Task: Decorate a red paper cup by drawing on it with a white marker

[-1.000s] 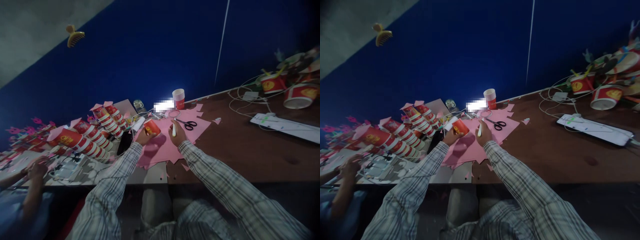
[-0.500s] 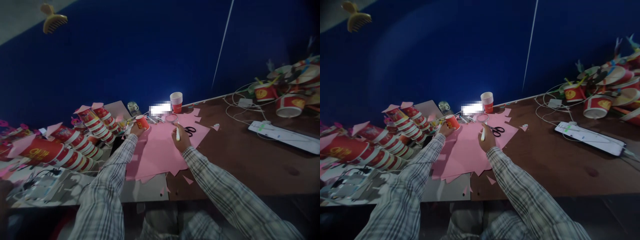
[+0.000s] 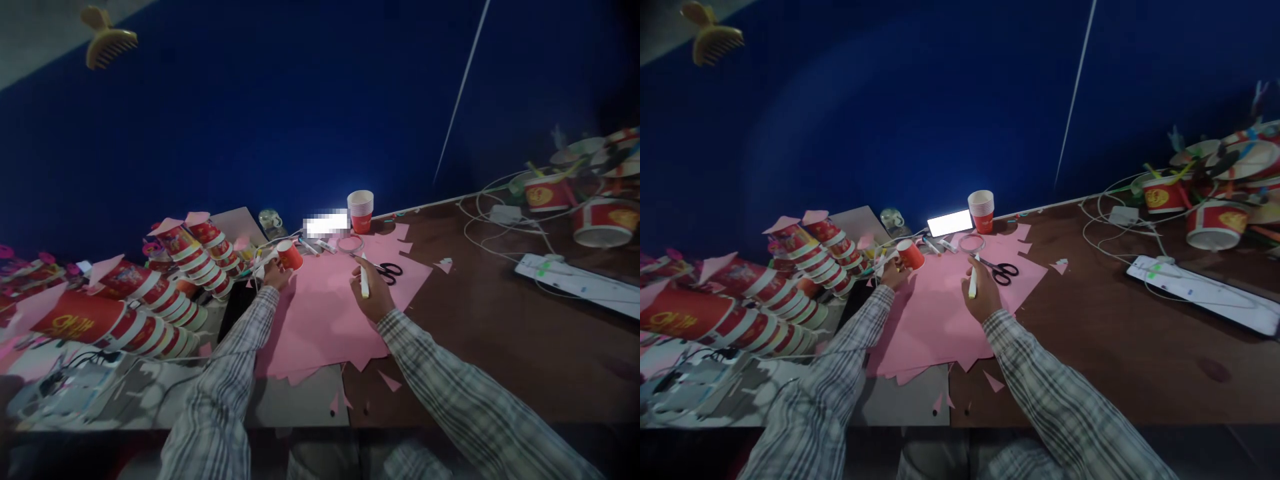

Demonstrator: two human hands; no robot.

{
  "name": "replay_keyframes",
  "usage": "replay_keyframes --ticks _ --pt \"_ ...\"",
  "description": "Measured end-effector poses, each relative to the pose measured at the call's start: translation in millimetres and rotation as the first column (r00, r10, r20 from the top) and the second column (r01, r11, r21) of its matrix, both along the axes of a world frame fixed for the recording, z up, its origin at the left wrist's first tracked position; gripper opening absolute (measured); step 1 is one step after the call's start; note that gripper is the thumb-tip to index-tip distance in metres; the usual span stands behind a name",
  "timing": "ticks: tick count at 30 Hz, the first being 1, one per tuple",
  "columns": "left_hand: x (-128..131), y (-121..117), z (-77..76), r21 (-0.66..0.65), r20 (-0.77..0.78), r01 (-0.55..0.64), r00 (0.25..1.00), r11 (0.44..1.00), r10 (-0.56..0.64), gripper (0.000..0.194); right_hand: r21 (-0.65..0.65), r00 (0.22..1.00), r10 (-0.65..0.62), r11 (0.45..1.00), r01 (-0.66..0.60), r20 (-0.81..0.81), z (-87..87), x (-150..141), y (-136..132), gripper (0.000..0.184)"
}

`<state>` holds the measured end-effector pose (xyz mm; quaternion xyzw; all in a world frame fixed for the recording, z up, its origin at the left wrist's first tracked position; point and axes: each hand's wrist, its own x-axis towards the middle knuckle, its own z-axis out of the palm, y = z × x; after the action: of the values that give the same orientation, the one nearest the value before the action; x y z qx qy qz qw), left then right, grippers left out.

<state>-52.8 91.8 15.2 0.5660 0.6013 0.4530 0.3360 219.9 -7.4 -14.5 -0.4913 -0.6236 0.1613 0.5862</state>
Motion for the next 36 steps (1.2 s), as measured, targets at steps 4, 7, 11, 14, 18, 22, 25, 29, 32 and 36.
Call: replay_keyframes --ticks 4,7,11,14,18,22,25,29,32,36 --pt "-2 -32 4.5 -0.097 0.033 -0.068 0.997 0.993 0.071 0.031 0.001 1.0 0.017 1.0 -0.017 0.023 4.6 1 -3 0.046" --pt "4 -55 9.9 -0.159 0.13 0.023 0.992 0.987 -0.002 0.03 -0.01 0.999 0.034 0.999 -0.034 0.019 4.8 1 -5 0.046" --pt "17 -78 17.6 -0.136 0.26 0.136 0.961 0.981 -0.097 0.034 0.001 0.999 0.047 0.999 -0.047 0.017 3.9 1 -6 0.046" --pt "19 -87 20.2 -0.099 0.33 0.143 0.938 0.985 -0.103 0.041 0.033 1.0 0.025 0.999 -0.025 0.013 6.6 3 -7 0.044" --pt "14 -87 19.9 -0.052 0.42 0.009 0.907 0.999 0.014 0.043 0.042 0.996 0.009 0.999 -0.006 -0.085 15.2 3 -12 0.039" --pt "13 -87 18.6 -0.037 0.471 0.006 0.882 0.999 0.012 0.043 0.022 0.936 0.06 0.998 -0.056 -0.347 27.3 4 -17 0.037" --pt "23 -94 13.8 -0.054 0.483 0.089 0.874 0.995 -0.052 0.046 0.048 0.811 0.163 0.985 -0.164 -0.562 35.8 5 -20 0.04" --pt "40 -109 2.5 -0.055 0.402 0.32 0.874 0.946 -0.273 0.043 -0.01 0.671 0.153 0.972 -0.233 -0.726 41.5 3 -22 0.042" --pt "48 -118 -4.0 0.014 0.278 0.314 0.911 0.949 -0.306 0.032 -0.072 0.63 0.16 0.943 -0.325 -0.76 42.0 2 -21 0.029" --pt "51 -124 -7.4 0.152 0.086 0.27 0.955 0.951 -0.285 0.021 -0.132 0.642 0.216 0.884 -0.449 -0.736 42.1 -2 -25 0.023"
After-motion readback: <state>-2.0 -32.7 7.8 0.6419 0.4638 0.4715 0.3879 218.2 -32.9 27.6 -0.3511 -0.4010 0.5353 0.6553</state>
